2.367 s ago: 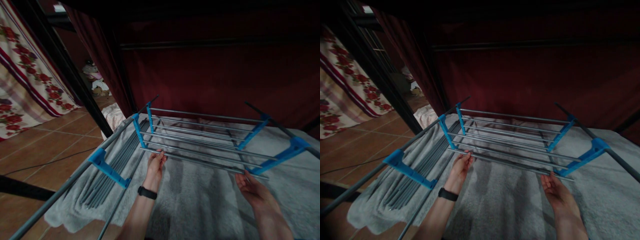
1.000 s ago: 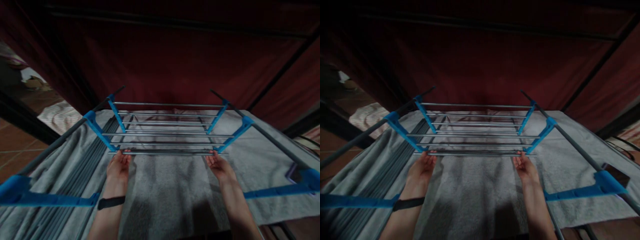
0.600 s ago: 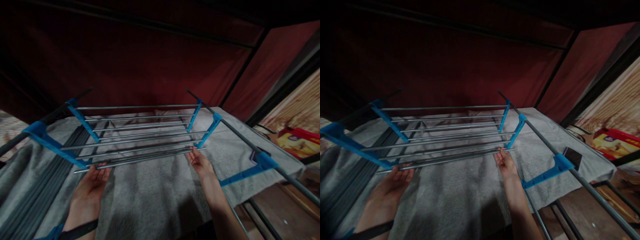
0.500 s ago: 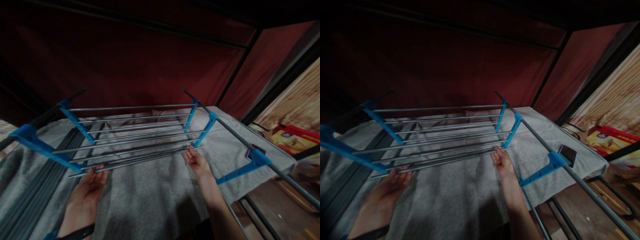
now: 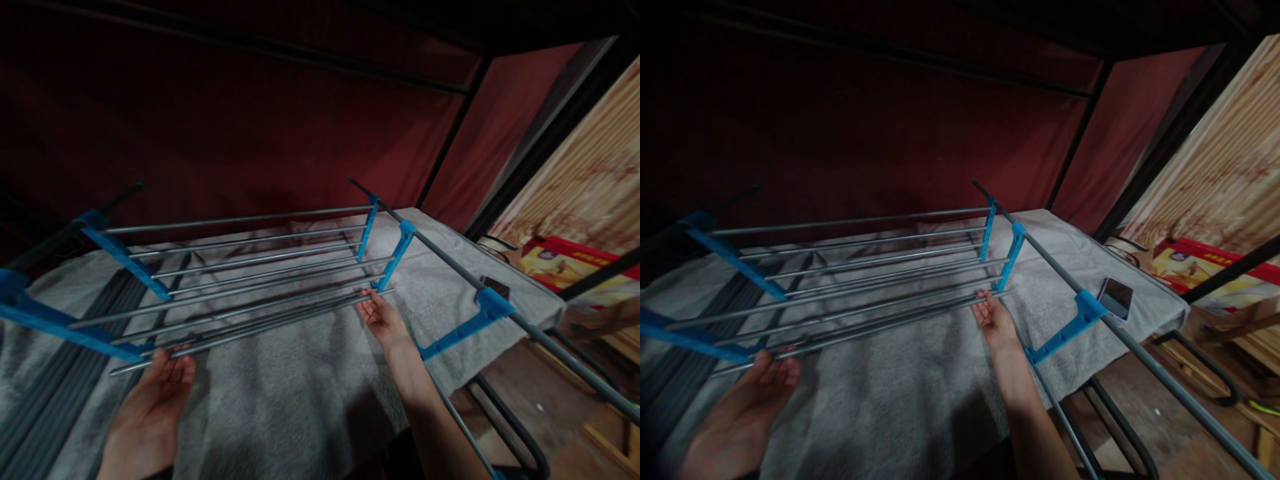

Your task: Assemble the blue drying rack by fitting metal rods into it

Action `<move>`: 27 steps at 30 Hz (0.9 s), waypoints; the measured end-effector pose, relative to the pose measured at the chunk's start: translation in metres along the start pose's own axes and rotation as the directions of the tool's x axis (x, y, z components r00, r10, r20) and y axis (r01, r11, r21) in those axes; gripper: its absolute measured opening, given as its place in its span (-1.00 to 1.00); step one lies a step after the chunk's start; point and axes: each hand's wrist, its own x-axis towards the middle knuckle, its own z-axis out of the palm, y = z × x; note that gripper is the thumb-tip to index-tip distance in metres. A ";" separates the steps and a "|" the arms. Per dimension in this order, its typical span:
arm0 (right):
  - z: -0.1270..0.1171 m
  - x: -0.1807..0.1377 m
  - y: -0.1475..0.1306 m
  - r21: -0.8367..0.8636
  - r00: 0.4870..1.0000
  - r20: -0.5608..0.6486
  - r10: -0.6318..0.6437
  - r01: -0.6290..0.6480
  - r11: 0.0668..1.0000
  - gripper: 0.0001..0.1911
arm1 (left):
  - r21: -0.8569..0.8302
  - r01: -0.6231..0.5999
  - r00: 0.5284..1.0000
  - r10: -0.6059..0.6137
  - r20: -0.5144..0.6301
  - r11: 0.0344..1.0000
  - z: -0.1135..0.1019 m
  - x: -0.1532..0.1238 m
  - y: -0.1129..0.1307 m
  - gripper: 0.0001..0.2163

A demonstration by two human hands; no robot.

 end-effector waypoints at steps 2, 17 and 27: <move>0.002 -0.001 -0.001 -0.011 1.000 -0.002 -0.001 0.001 1.000 -0.92 | 0.001 -0.002 1.000 0.002 0.025 1.000 -0.001 0.003 -0.001 -0.75; -0.002 0.004 0.006 0.010 0.998 0.042 -0.049 0.049 0.999 -0.81 | 0.046 -0.040 0.989 0.033 0.141 0.998 -0.006 0.013 0.000 -0.72; 0.000 -0.003 0.001 -0.068 1.000 0.003 -0.012 0.013 0.998 -0.84 | 0.093 0.088 0.961 -0.109 0.254 0.992 0.005 -0.024 -0.029 -0.77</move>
